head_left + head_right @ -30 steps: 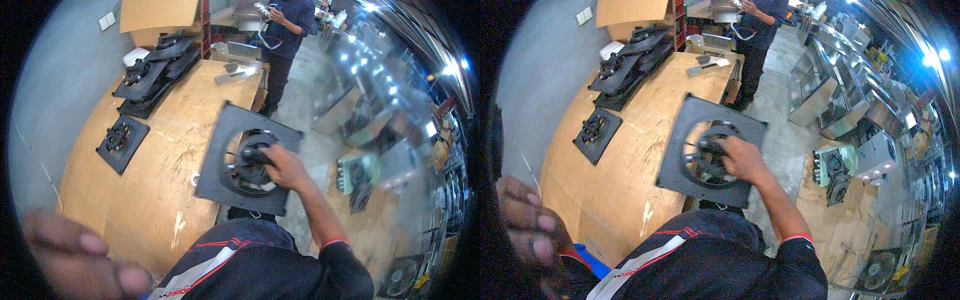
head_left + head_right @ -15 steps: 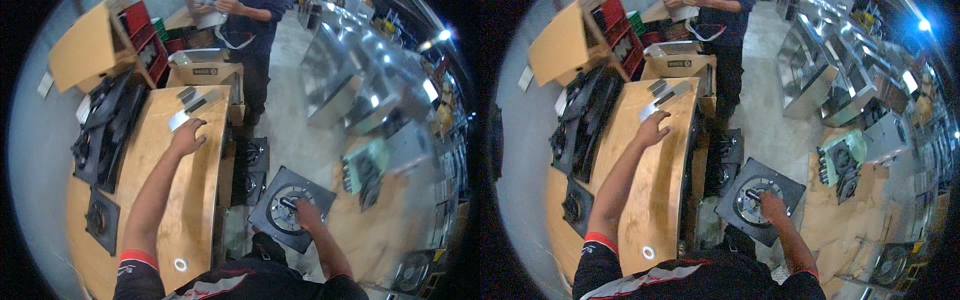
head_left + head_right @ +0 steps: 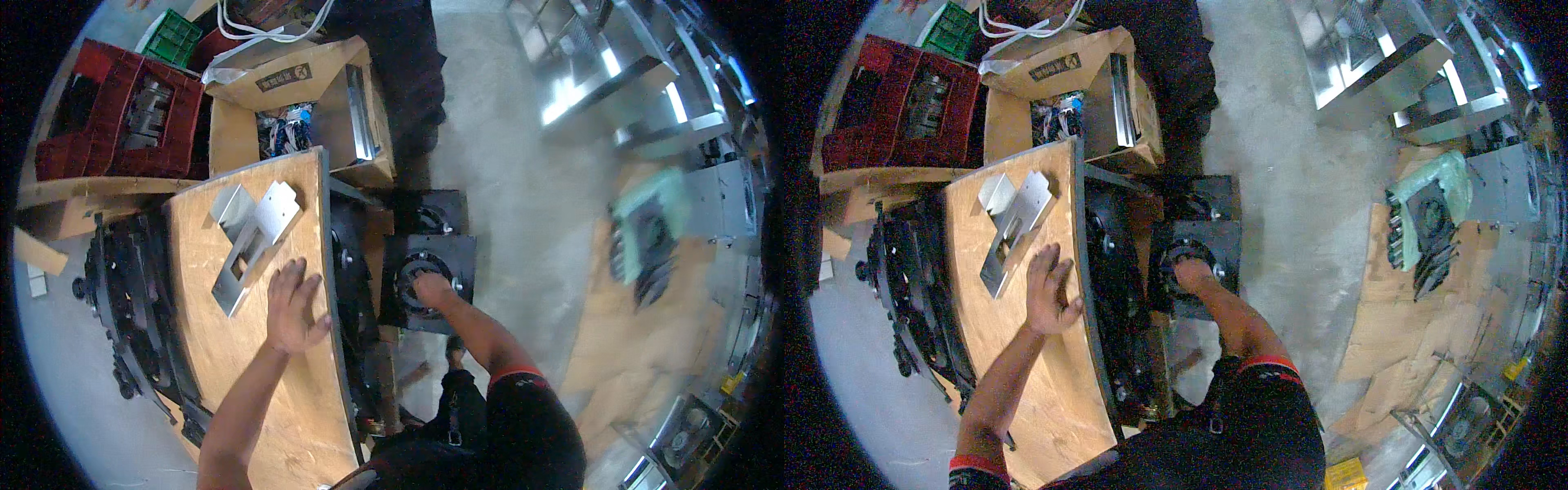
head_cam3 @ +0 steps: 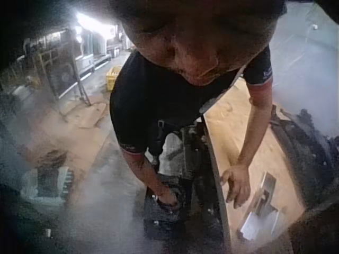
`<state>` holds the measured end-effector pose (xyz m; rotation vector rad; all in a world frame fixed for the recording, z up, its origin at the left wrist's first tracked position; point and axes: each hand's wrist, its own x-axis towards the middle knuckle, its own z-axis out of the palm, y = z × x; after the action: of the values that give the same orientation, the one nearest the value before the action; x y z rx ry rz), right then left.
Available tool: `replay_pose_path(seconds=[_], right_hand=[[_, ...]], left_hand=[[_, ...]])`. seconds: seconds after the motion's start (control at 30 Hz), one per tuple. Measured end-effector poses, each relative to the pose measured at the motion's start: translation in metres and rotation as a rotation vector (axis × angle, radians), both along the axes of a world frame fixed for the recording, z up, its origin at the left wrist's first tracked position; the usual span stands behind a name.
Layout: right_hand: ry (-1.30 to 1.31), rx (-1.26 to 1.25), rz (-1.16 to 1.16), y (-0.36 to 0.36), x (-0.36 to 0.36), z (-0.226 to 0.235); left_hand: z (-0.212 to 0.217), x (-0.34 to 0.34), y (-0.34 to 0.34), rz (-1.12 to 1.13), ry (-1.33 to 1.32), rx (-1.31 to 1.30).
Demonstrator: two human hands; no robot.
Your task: The person assembles a square fan unit by inserting brass fasteners into a black plastic frame and securing them with white tape. They repeat this process for multiple units, retrieving fasteners from a blue bin and applying tape to each assembly.
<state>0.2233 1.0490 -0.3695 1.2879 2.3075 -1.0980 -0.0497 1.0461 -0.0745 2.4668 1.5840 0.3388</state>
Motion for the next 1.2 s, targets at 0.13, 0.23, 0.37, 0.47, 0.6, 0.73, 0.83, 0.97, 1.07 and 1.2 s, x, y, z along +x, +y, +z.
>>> replay_pose_path(seconds=[0.13,0.23,0.37,0.47,0.6,0.73,0.83,0.97,1.07,1.2], right_hand=[[-0.025,0.057,0.073,0.054,-0.047,-0.046],[0.043,-0.026,0.008,0.079,-0.078,-0.083],[0.037,0.205,-0.109,0.084,-0.101,-0.214],[-0.065,-0.183,0.217,0.117,-0.118,-0.125],[0.031,-0.021,0.027,0.092,-0.115,-0.225],[0.028,0.021,0.046,0.078,-0.123,-0.224],[-0.08,0.09,0.072,0.084,-0.125,-0.234],[-0.059,0.372,0.144,0.047,-0.154,-0.199],[0.14,0.23,0.005,0.015,-0.159,-0.173],[0.385,0.195,-0.006,-0.07,-0.108,-0.17]], left_hand=[[-0.007,-0.005,0.0,0.01,0.023,-0.024],[-0.008,-0.01,-0.01,0.03,0.04,-0.052],[-0.011,-0.008,0.013,-0.067,-0.003,-0.04],[-0.017,-0.018,-0.026,0.059,0.027,-0.071],[-0.012,-0.016,-0.011,0.003,0.029,-0.077],[-0.012,-0.015,-0.019,0.035,0.035,-0.063],[-0.013,-0.013,-0.008,0.002,0.029,-0.044],[-0.013,-0.011,-0.007,0.008,0.002,-0.03],[-0.012,-0.008,-0.009,0.012,0.0,-0.002],[-0.002,-0.006,-0.012,0.053,-0.016,-0.077]])
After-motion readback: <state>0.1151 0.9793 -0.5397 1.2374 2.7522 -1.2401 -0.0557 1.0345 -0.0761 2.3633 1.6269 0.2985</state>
